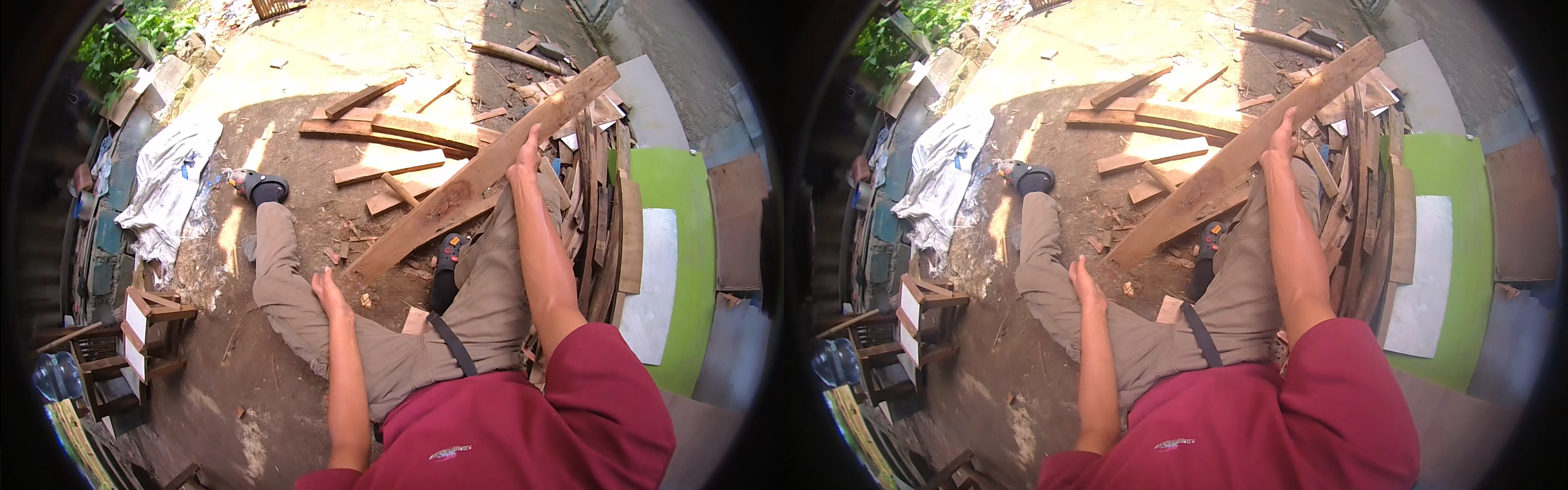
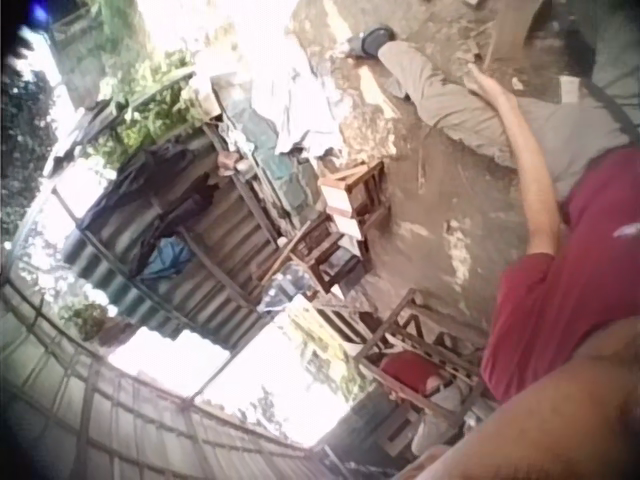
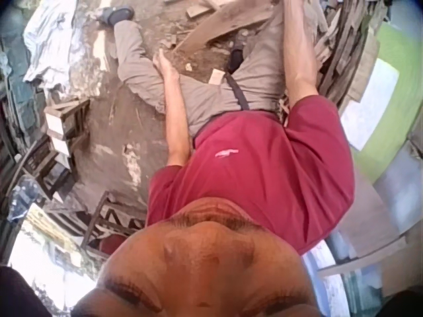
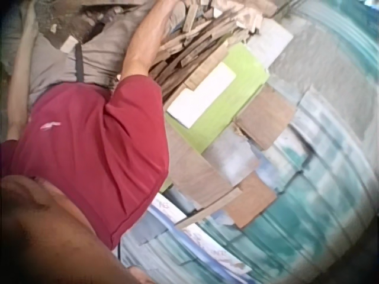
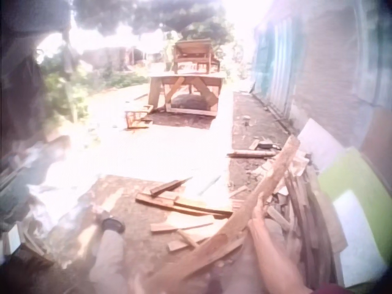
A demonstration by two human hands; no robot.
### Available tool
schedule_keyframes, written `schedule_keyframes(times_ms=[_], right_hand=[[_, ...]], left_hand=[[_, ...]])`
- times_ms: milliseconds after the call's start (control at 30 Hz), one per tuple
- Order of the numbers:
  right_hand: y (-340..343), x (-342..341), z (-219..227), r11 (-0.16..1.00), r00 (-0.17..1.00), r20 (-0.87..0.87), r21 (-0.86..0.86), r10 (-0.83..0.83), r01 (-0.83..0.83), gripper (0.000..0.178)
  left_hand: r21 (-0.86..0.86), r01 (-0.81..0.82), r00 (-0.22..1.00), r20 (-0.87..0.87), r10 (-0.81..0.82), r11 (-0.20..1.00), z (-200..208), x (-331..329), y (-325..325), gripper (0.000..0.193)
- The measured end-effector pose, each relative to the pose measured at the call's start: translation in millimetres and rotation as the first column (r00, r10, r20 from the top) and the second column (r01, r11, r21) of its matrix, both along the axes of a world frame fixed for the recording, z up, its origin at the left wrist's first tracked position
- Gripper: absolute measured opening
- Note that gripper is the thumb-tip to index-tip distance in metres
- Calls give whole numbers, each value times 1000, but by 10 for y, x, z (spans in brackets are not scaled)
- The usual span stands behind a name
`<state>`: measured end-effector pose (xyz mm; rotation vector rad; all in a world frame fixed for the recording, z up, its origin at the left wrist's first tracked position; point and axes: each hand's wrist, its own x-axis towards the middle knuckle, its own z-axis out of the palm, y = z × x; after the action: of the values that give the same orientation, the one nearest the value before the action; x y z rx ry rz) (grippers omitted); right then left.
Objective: The person sits on the ground and handles several wooden planks, selecting and positioning them. Using a hand saw, the person cuts a plank into smaller pieces, then sets the cut pieces aside among other wood scraps.
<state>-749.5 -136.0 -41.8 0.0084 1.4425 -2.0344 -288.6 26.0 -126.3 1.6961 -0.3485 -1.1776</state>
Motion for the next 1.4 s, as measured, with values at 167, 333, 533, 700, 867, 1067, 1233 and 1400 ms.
schedule_keyframes(times_ms=[167,333,533,700,867,1067,1233,1400], right_hand=[[110,133,267,985,973,-231,-157,30,-67,93],[117,324,915,924,912,-372,-259,173,-281,77],[-384,768,1645,851,744,-622,-229,246,-473,69],[-801,724,1892,825,341,-867,130,364,-550,68],[-793,791,1448,763,37,-877,396,480,-510,74],[140,903,459,431,-348,-548,828,761,-360,71],[789,1096,-7,189,-526,-287,954,800,-233,79],[1380,1008,-344,127,-526,-233,965,818,-230,81]], left_hand=[[93,1,961,-275,24,996,27,117,32,65],[60,142,965,-229,-125,988,-122,117,108,53],[58,165,956,-256,-145,985,-90,97,94,46],[64,200,951,-254,-178,978,-93,54,69,46],[37,231,939,-271,-213,972,-63,35,38,55],[-87,27,908,-415,-60,996,157,3,-7,92],[-119,-47,796,-605,-34,992,288,26,17,108],[-50,126,810,-572,-131,991,215,-68,28,103]])
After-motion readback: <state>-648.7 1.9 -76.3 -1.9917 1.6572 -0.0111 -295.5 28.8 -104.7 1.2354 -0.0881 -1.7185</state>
